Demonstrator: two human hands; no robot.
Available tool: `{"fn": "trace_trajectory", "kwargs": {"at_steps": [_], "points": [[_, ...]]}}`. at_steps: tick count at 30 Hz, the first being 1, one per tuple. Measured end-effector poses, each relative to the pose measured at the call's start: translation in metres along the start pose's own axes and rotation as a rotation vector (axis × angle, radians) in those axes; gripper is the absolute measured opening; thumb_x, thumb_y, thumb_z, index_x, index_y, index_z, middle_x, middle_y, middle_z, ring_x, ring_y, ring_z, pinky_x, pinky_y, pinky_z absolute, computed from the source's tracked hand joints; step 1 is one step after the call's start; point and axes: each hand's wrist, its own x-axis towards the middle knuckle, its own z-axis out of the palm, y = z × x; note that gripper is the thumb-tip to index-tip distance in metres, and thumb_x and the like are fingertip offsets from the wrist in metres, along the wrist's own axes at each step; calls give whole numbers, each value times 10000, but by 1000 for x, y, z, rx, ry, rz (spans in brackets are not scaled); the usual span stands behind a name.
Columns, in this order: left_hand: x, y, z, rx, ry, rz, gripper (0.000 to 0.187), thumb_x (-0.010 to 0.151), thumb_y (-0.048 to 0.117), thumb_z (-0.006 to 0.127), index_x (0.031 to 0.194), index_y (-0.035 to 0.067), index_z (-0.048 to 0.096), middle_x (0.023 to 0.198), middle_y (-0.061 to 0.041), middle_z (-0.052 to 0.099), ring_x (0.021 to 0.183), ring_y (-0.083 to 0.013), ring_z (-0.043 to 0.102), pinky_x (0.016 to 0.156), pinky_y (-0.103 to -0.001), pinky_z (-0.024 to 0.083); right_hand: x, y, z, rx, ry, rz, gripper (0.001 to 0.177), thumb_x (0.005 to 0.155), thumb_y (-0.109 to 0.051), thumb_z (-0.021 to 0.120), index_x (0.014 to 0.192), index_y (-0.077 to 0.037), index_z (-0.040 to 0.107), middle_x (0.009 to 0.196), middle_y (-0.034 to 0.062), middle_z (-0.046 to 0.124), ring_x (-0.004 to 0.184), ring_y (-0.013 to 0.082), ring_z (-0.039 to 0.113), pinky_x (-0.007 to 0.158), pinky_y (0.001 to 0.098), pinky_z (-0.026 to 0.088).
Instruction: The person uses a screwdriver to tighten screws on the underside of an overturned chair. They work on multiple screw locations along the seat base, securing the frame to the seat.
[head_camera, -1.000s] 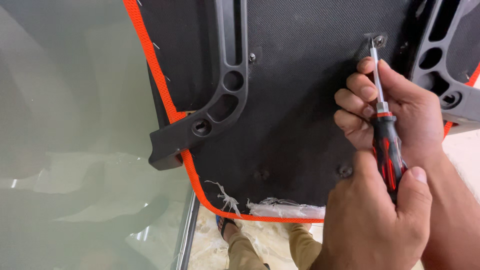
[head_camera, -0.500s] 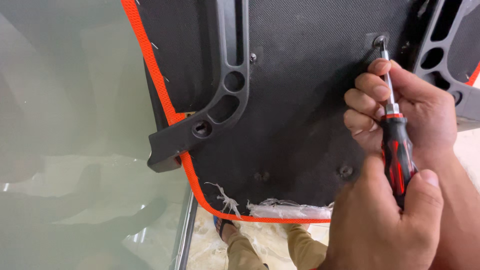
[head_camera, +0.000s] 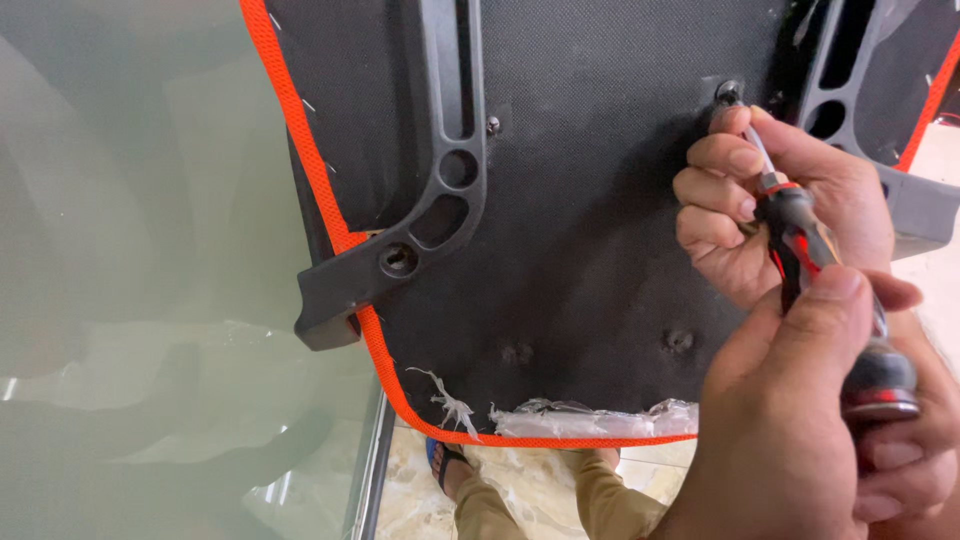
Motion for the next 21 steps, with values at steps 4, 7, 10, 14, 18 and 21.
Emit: {"fn": "trace_trajectory", "kwargs": {"at_steps": [4,7,10,14,18,21], "points": [[0,4,8,-104,-158,41,319,1255,360,322,1228,55,412,695,-40,388,558,-74,319,532,-249,245,5,-4,2,35,0,17,206,1182,-176,440,1090,-32,554,871,18,513,721,119,368,630,274,332],[3,7,20,-90,-163,46,289,1224,373,321,1253,99,406,687,-41,401,511,-73,290,494,-252,226,7,-7,5,58,13,12,191,1171,-160,443,1077,-26,541,862,24,504,710,119,370,624,269,339],[11,8,37,15,-101,70,274,1153,390,338,1183,122,389,631,-38,387,442,-81,269,429,-255,197,9,-9,8,92,29,9,177,1160,-144,445,1065,-20,528,853,30,495,700,119,371,617,263,345],[22,11,53,41,-53,-5,232,1158,364,383,1159,133,369,641,-6,394,452,-55,278,420,-239,200,10,-10,11,148,58,-2,160,1146,-123,449,1048,-12,511,842,39,482,687,119,373,609,256,354],[24,15,60,204,88,-5,373,1160,407,454,1154,57,326,654,-13,442,434,-87,352,378,-262,275,13,-13,13,202,78,-22,145,1131,-102,452,1032,-5,493,830,47,470,673,119,375,600,249,363],[13,21,61,673,253,208,377,1059,362,505,1254,62,387,681,-63,517,454,-151,458,390,-309,369,15,-9,18,250,83,-21,136,1120,-87,455,1019,1,480,822,53,460,663,119,376,593,243,370]]}}
